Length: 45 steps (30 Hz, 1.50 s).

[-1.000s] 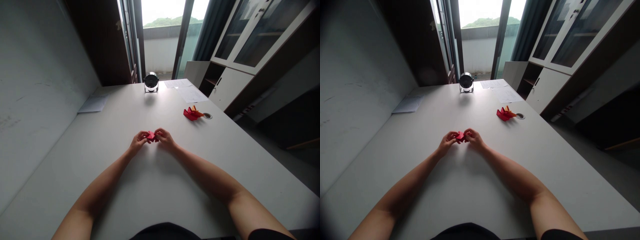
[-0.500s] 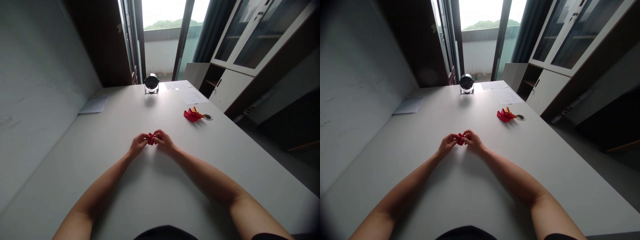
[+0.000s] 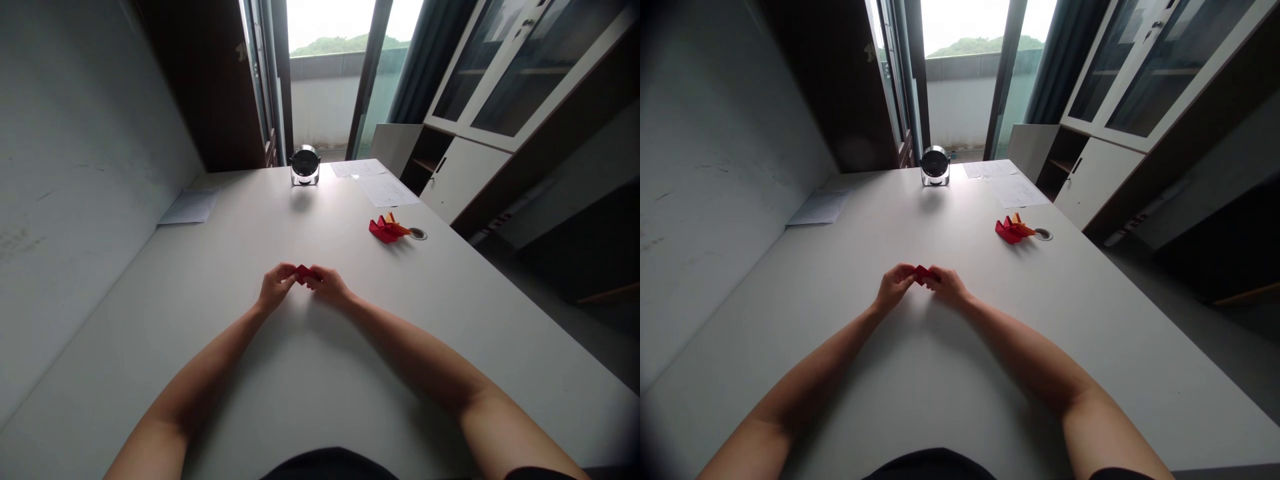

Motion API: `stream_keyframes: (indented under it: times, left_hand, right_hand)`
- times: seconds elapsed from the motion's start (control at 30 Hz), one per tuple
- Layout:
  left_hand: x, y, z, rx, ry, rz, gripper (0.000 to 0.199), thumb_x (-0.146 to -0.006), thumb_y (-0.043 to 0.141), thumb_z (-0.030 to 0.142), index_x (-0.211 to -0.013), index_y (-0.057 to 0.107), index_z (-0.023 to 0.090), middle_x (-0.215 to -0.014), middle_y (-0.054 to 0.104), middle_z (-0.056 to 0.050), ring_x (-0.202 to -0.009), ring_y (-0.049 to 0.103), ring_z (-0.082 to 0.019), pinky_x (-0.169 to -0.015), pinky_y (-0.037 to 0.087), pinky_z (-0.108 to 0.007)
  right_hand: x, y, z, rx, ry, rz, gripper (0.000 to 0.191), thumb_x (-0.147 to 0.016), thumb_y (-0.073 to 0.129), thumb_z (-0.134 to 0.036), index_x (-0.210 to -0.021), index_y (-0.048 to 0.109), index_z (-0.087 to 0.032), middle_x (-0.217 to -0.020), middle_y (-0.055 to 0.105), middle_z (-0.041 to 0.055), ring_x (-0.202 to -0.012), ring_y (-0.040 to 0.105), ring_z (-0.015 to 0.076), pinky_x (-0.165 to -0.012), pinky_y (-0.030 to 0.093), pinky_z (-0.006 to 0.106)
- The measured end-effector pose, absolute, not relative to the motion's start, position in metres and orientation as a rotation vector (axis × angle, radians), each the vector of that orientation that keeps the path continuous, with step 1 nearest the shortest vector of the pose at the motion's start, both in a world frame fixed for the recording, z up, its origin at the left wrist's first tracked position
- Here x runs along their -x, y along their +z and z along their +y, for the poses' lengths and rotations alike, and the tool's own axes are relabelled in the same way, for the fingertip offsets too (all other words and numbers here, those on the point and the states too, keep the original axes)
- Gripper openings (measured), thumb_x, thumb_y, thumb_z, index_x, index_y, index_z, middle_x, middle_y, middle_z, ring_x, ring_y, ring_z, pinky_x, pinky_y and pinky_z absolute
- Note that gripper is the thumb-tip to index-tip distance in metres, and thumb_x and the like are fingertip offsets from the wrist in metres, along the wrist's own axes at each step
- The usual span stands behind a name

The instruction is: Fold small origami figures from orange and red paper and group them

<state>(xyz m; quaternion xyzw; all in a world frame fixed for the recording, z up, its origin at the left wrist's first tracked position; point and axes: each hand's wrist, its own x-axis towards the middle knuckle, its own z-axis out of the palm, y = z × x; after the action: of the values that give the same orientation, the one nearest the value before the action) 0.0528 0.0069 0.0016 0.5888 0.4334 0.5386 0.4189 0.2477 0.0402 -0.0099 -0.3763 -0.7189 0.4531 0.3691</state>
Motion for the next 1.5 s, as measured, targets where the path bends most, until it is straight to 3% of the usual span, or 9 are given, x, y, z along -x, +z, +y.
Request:
stream_keyframes:
  times: [0.3, 0.43, 0.63, 0.9, 1.1, 1.5]
  left_hand:
    - [-0.050, 0.001, 0.007, -1.571, 1.300, 1.229, 0.025, -0.086, 0.070, 0.042, -0.086, 0.072, 0.017, -0.075, 0.071, -0.003, -0.064, 0.063, -0.014, -0.062, 0.050, -0.026]
    - [-0.052, -0.002, 0.008, -1.520, 1.288, 1.168, 0.026, -0.087, 0.069, 0.043, -0.088, 0.070, 0.017, -0.076, 0.071, -0.004, -0.066, 0.064, -0.015, -0.063, 0.052, -0.027]
    - [-0.050, -0.005, 0.010, -1.534, 1.246, 1.179, 0.027, -0.086, 0.068, 0.044, -0.088, 0.072, 0.017, -0.074, 0.070, -0.003, -0.065, 0.063, -0.015, -0.062, 0.051, -0.026]
    - [-0.050, 0.007, 0.007, -1.777, 1.295, 1.292, 0.023, -0.089, 0.067, 0.042, -0.091, 0.075, 0.020, -0.088, 0.067, -0.005, -0.075, 0.064, -0.015, -0.069, 0.051, -0.027]
    - [-0.050, 0.010, 0.004, -1.936, 1.240, 1.335, 0.019, -0.093, 0.062, 0.036, -0.091, 0.075, 0.022, -0.086, 0.065, -0.004, -0.072, 0.061, -0.014, -0.069, 0.050, -0.027]
    - [-0.051, 0.015, 0.000, -2.021, 1.233, 1.344, 0.006, -0.089, 0.066, 0.024, -0.088, 0.072, 0.022, -0.087, 0.063, -0.003, -0.071, 0.060, -0.012, -0.066, 0.050, -0.025]
  right_hand:
    - [-0.250, -0.011, 0.043, 0.980, 1.091, -1.880, 0.019, -0.085, 0.063, -0.038, -0.085, 0.064, -0.019, -0.070, 0.067, -0.0009, -0.061, 0.057, 0.0129, -0.058, 0.042, 0.024]
    - [-0.250, -0.014, 0.045, 0.991, 1.065, -1.911, 0.021, -0.082, 0.067, -0.041, -0.083, 0.064, -0.020, -0.070, 0.067, -0.0013, -0.062, 0.056, 0.0132, -0.058, 0.041, 0.024]
    - [-0.251, -0.010, 0.042, 0.941, 1.168, -1.924, 0.014, -0.084, 0.061, -0.032, -0.088, 0.066, -0.020, -0.075, 0.070, -0.0003, -0.067, 0.061, 0.0142, -0.063, 0.045, 0.025]
    - [-0.249, -0.011, 0.039, 1.025, 0.932, -2.046, 0.012, -0.084, 0.063, -0.029, -0.076, 0.062, -0.019, -0.062, 0.059, -0.0049, -0.056, 0.047, 0.0103, -0.054, 0.033, 0.022]
    - [-0.250, -0.003, 0.037, 0.892, 0.762, -1.920, 0.015, -0.093, 0.060, -0.034, -0.093, 0.068, -0.021, -0.087, 0.068, 0.0029, -0.071, 0.059, 0.0134, -0.066, 0.046, 0.026]
    - [-0.252, 0.000, 0.034, 0.840, 0.682, -1.958, 0.015, -0.095, 0.061, -0.032, -0.089, 0.068, -0.021, -0.086, 0.065, 0.0032, -0.067, 0.058, 0.0122, -0.065, 0.047, 0.025]
